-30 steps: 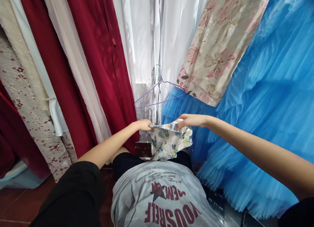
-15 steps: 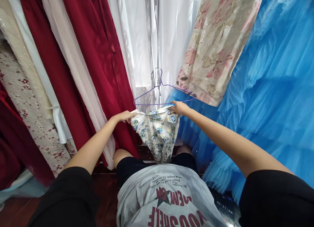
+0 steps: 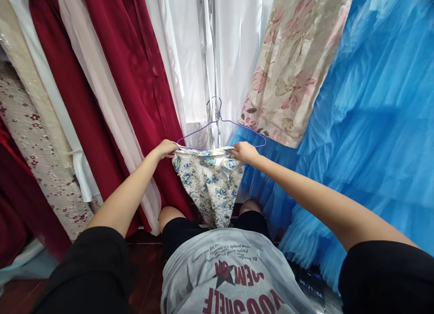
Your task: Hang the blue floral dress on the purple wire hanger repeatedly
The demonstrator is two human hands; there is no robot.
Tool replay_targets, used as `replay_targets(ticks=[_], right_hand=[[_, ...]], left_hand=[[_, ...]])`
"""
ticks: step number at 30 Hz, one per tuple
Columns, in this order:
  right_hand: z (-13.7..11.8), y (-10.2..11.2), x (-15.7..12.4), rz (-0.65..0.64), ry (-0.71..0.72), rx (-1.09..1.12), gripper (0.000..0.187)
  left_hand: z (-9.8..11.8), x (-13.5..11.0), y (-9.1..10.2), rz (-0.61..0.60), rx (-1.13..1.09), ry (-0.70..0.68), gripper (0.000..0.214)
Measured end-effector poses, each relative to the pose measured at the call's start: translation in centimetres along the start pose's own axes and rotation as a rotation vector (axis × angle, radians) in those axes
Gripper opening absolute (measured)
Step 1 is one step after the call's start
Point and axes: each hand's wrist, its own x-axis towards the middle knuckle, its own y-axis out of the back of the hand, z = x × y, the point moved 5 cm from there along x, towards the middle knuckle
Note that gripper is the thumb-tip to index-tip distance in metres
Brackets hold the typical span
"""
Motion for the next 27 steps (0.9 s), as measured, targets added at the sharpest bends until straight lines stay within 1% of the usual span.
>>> replay_targets(ticks=[3, 5, 6, 8, 11, 14, 16, 17, 19, 22, 25, 27], right_hand=[[-0.2, 0.0, -0.7, -0.008, 0.017, 0.005, 0.036], [-0.3, 0.0, -1.1, -0.011, 0.033, 0.010, 0.032], [-0.3, 0.0, -1.3, -0.010, 0.039, 0.012, 0.031], [-0.3, 0.2, -1.6, -0.007, 0.046, 0.014, 0.032], [-0.3, 0.5, -1.7, -0.011, 0.053, 0.019, 0.036], [-0.8, 0.8, -1.7, -0.022, 0.066, 0.027, 0.038], [-1.4, 0.8, -1.7, -0.028, 0.071, 0.026, 0.040], [-1.7, 0.8, -1.8, -0.030, 0.074, 0.024, 0.040], [-2.5, 0.6, -2.0, -0.037, 0.082, 0.017, 0.039], [-3.1, 0.4, -2.4, -0.046, 0.098, 0.009, 0.036], [-3.2, 0.7, -2.9, -0.047, 0.111, 0.006, 0.035], [-3.3, 1.0, -3.2, -0.044, 0.121, 0.010, 0.034]], left_hand=[[-0.2, -1.2, -1.9, -0.178, 0.097, 0.115, 0.027], [-0.5, -2.1, -2.8, -0.267, 0.153, 0.172, 0.034], [-0.5, -2.4, -2.8, -0.288, 0.171, 0.184, 0.036], [0.0, -2.5, -2.3, -0.277, 0.185, 0.170, 0.033], [1.7, -1.7, -0.1, -0.163, 0.180, 0.082, 0.017], [4.2, -0.8, 2.2, 0.032, 0.178, -0.064, 0.007], [6.3, -0.5, 3.1, 0.170, 0.196, -0.193, 0.007], [7.3, -0.5, 3.2, 0.224, 0.212, -0.260, 0.006], [9.3, -0.7, 2.5, 0.289, 0.249, -0.383, 0.005], [11.2, -1.1, 0.3, 0.310, 0.289, -0.514, 0.007], [11.6, -1.6, -1.5, 0.336, 0.288, -0.591, 0.013], [11.3, -1.7, -1.9, 0.364, 0.268, -0.621, 0.018]])
